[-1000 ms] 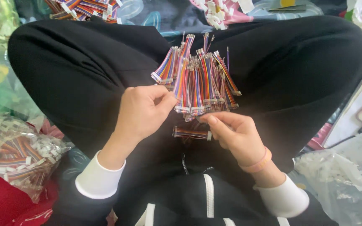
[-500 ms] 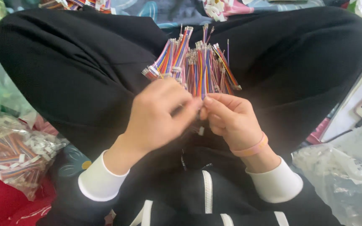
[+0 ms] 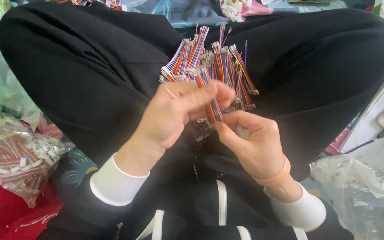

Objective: Inspecting the connectors of multi-colored ribbon cables from a large bundle

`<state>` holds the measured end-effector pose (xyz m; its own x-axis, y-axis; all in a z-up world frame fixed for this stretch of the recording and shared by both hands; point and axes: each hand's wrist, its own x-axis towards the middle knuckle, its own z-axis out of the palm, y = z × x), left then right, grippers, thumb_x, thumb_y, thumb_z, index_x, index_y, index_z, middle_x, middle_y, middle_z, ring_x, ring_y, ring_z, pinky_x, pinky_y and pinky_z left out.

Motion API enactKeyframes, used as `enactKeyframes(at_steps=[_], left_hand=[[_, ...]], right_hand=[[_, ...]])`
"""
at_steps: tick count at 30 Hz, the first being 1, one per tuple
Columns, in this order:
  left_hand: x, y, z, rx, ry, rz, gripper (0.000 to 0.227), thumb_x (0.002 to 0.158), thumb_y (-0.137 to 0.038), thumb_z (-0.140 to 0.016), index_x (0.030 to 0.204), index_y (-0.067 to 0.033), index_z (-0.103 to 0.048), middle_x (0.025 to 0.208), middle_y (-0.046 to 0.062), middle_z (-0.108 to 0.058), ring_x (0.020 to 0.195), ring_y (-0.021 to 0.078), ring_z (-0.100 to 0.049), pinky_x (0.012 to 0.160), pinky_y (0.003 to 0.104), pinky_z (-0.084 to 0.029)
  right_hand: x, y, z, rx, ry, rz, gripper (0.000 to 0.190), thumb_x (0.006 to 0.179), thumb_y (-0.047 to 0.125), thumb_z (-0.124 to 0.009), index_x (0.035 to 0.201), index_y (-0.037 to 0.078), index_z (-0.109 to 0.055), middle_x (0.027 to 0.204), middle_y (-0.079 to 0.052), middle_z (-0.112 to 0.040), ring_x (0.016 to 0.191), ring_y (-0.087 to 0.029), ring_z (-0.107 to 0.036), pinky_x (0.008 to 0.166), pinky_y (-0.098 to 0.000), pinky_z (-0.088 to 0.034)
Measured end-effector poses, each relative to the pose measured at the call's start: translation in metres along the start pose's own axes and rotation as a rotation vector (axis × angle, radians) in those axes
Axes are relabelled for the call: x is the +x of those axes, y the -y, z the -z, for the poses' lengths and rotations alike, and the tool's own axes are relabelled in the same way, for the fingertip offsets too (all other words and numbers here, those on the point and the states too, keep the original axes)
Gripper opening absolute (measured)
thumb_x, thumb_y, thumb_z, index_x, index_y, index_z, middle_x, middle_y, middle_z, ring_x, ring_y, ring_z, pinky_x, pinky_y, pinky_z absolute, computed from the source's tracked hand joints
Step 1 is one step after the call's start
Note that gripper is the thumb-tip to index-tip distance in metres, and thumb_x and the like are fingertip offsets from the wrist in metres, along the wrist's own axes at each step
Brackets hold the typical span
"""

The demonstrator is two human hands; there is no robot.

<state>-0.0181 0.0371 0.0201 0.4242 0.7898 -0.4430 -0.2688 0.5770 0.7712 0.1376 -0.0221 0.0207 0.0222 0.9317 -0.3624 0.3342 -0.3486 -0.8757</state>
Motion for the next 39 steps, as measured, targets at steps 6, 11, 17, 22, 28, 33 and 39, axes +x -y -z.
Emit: enactKeyframes(at_steps=[6,11,17,22,28,33,39], left_hand=[[-0.005,0.002,-0.002,-0.124,0.048,-0.055,0.026,0.087,-0.018,-0.063,0.106,-0.0007,-0.066,0.094,0.013,-0.070,0.088,0.0192,-0.069,0.080,0.029,-0.058],[-0.016,-0.001,-0.014,0.060,0.129,0.020,0.021,0.083,-0.012,-0.065,0.097,0.0035,-0.068,0.083,0.012,-0.070,0.071,0.0139,-0.066,0.067,0.022,-0.054],[-0.022,-0.008,-0.021,0.201,0.204,0.081,0.023,0.082,-0.016,-0.063,0.092,0.0027,-0.070,0.080,0.011,-0.071,0.068,0.0143,-0.068,0.066,0.022,-0.055],[-0.023,-0.003,-0.022,0.100,0.208,0.129,0.022,0.082,-0.014,-0.065,0.093,0.0038,-0.070,0.078,0.011,-0.070,0.068,0.0142,-0.066,0.066,0.022,-0.054],[-0.025,0.007,-0.021,0.082,0.007,0.089,0.024,0.081,-0.010,-0.065,0.101,0.0031,-0.068,0.071,0.012,-0.069,0.059,0.0125,-0.063,0.057,0.020,-0.052],[-0.026,0.005,-0.010,0.204,0.007,0.069,0.027,0.084,-0.018,-0.060,0.100,0.0033,-0.068,0.079,0.012,-0.071,0.062,0.0135,-0.067,0.058,0.019,-0.054],[-0.028,0.004,-0.004,0.253,0.091,0.185,0.022,0.081,-0.017,-0.064,0.095,-0.0009,-0.071,0.066,0.011,-0.068,0.053,0.0142,-0.064,0.048,0.020,-0.049]], right_hand=[[0.000,-0.012,0.023,0.303,0.258,-0.251,0.021,0.075,0.003,-0.068,0.092,-0.007,-0.076,0.061,-0.005,-0.064,0.050,-0.007,-0.047,0.044,-0.0167,-0.034],[0.004,-0.013,0.031,0.639,0.099,-0.148,0.017,0.085,0.005,-0.059,0.095,-0.006,-0.067,0.069,-0.007,-0.056,0.055,-0.013,-0.051,0.049,-0.0196,-0.040],[0.007,-0.002,0.027,0.760,0.204,0.002,0.017,0.088,0.006,-0.058,0.093,-0.008,-0.067,0.074,-0.009,-0.058,0.055,-0.014,-0.055,0.048,-0.0215,-0.050],[0.004,0.005,0.023,0.781,0.213,-0.022,0.016,0.088,0.000,-0.054,0.090,-0.010,-0.066,0.071,-0.008,-0.055,0.052,-0.014,-0.053,0.047,-0.0214,-0.046],[0.005,-0.002,0.013,0.850,0.090,-0.166,0.017,0.088,0.009,-0.058,0.087,-0.006,-0.065,0.066,-0.010,-0.060,0.053,-0.014,-0.053,0.050,-0.0248,-0.046],[0.004,-0.031,0.015,1.403,0.203,-0.325,0.047,0.083,0.009,-0.040,0.125,-0.012,-0.045,0.112,-0.024,-0.049,0.092,-0.022,-0.048,0.076,-0.0284,-0.039],[0.002,-0.022,0.012,1.117,0.105,-0.355,0.026,0.087,0.001,-0.050,0.110,-0.010,-0.055,0.092,-0.016,-0.060,0.073,-0.013,-0.055,0.056,-0.0199,-0.043]])
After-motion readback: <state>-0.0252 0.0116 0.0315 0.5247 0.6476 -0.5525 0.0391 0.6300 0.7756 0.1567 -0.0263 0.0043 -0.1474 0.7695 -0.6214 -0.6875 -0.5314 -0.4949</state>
